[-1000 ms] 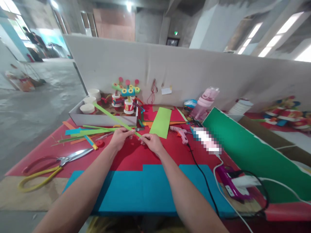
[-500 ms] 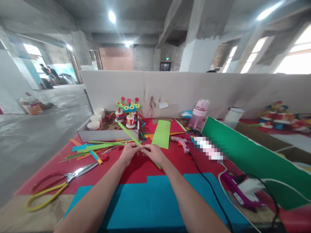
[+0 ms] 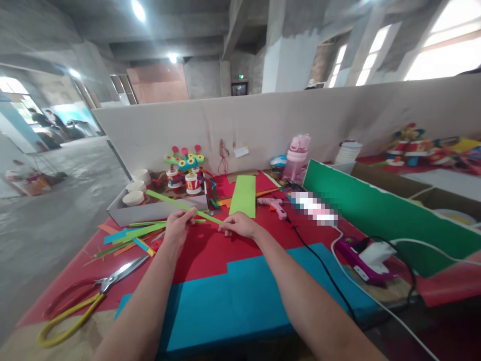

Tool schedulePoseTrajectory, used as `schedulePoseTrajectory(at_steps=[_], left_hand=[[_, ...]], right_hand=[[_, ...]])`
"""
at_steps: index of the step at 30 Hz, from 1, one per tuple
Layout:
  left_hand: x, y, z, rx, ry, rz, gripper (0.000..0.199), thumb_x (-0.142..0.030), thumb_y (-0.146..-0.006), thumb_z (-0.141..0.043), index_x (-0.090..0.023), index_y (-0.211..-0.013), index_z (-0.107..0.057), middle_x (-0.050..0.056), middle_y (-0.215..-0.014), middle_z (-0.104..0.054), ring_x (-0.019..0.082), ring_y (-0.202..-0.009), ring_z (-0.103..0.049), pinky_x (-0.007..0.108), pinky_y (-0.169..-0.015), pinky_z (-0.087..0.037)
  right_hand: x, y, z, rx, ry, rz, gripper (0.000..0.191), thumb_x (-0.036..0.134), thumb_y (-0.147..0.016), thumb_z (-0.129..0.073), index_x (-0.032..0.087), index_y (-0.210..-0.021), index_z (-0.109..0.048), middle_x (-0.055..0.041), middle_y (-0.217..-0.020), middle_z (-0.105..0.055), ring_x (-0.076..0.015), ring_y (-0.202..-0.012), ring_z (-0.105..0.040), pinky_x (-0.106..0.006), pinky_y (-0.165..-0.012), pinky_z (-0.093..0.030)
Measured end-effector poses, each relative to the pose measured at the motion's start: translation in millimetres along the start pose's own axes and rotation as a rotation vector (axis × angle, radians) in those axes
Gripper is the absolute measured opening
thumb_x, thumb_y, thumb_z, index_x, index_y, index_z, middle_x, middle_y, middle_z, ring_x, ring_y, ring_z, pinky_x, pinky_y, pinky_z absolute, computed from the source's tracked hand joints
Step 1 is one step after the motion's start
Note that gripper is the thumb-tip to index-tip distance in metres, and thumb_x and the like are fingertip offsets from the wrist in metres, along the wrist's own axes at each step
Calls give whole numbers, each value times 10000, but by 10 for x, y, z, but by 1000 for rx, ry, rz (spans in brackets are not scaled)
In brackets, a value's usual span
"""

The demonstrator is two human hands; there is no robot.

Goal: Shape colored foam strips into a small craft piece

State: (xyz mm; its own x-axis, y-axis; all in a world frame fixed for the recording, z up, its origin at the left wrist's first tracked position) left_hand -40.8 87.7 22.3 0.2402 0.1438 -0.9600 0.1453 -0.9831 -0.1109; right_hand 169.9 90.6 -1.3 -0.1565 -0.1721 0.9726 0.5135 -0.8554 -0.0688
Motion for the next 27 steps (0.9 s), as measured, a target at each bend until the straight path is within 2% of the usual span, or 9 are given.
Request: schedulePoseTrajectory(at_steps=[5,8,10,12,15,17,20,23,27], left_hand=[[-122,-103,179,-73,105,-44,350,-313,-504,-861,-129,-568,-571,-42,-508,-526,47,-481,-462,186,-485,-365],[-206,-115,262,-131,197,-69,374,-291,-513,-857,-147,-568,-516,-67,-491,-472,39,-467,-428,182,-470,-354],[-209,-79,220,-60,208,-28,378,-299,-539,-845,-153,-574,-498,-68,-490,-455,41,-464,-416,184,-462,-348],[-151,-5,89,94,155,56,375,-328,-580,-824,-154,-570,-491,-58,-493,-452,47,-461,-415,193,-453,-337],[9,126,-154,267,26,157,388,-362,-623,-799,-151,-535,-485,-53,-459,-429,47,-426,-386,207,-435,-296],[108,180,-268,279,-40,169,395,-374,-607,-808,-145,-514,-501,-43,-437,-449,45,-407,-378,208,-424,-266],[193,197,-330,267,-81,177,373,-383,-562,-832,-131,-519,-560,-33,-425,-478,44,-389,-369,207,-414,-241],[205,171,-290,254,-75,192,362,-390,-547,-840,-125,-533,-594,-26,-433,-500,49,-386,-392,208,-413,-252],[152,126,-188,234,-14,186,357,-396,-575,-827,-124,-554,-597,-27,-442,-501,49,-388,-405,205,-420,-273]], right_hand=[[1,50,195,7,61,-7,412,527,-692,-712,117,-728,-737,-39,-547,-657,-115,-501,-589,-229,-507,-476],[26,89,361,-160,125,-16,357,479,-711,-706,125,-663,-715,-36,-542,-649,-110,-501,-576,-210,-490,-440],[67,101,401,-304,88,12,372,496,-747,-666,132,-678,-706,-30,-568,-649,-98,-509,-560,-199,-490,-421],[120,92,327,-317,3,58,436,555,-790,-596,137,-740,-711,-24,-604,-651,-89,-519,-545,-194,-497,-411],[188,61,73,-137,-21,81,536,640,-798,-538,134,-744,-705,-3,-562,-610,-86,-498,-510,-199,-489,-386],[210,49,-78,-81,53,90,513,637,-758,-600,138,-668,-681,12,-522,-584,-84,-484,-485,-203,-491,-368],[200,35,-209,-92,91,96,470,604,-750,-632,147,-649,-677,6,-533,-606,-94,-513,-505,-212,-531,-378],[160,20,-277,-135,6,69,467,596,-773,-606,153,-643,-672,10,-526,-592,-83,-495,-487,-206,-522,-374],[107,19,-363,-69,-139,-41,455,602,-765,-608,158,-699,-682,23,-541,-575,-57,-407,-410,-192,-417,-295]])
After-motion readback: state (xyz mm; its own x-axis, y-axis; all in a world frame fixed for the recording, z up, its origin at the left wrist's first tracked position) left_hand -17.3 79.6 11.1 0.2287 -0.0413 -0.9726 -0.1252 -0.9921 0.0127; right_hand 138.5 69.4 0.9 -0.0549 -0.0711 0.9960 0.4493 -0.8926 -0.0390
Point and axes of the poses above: each hand's wrist, its own y-axis away from the middle knuckle, its own z-axis out of the back of the hand, x = y × z, the point moved 2 cm from there along -y, towards the middle knuckle
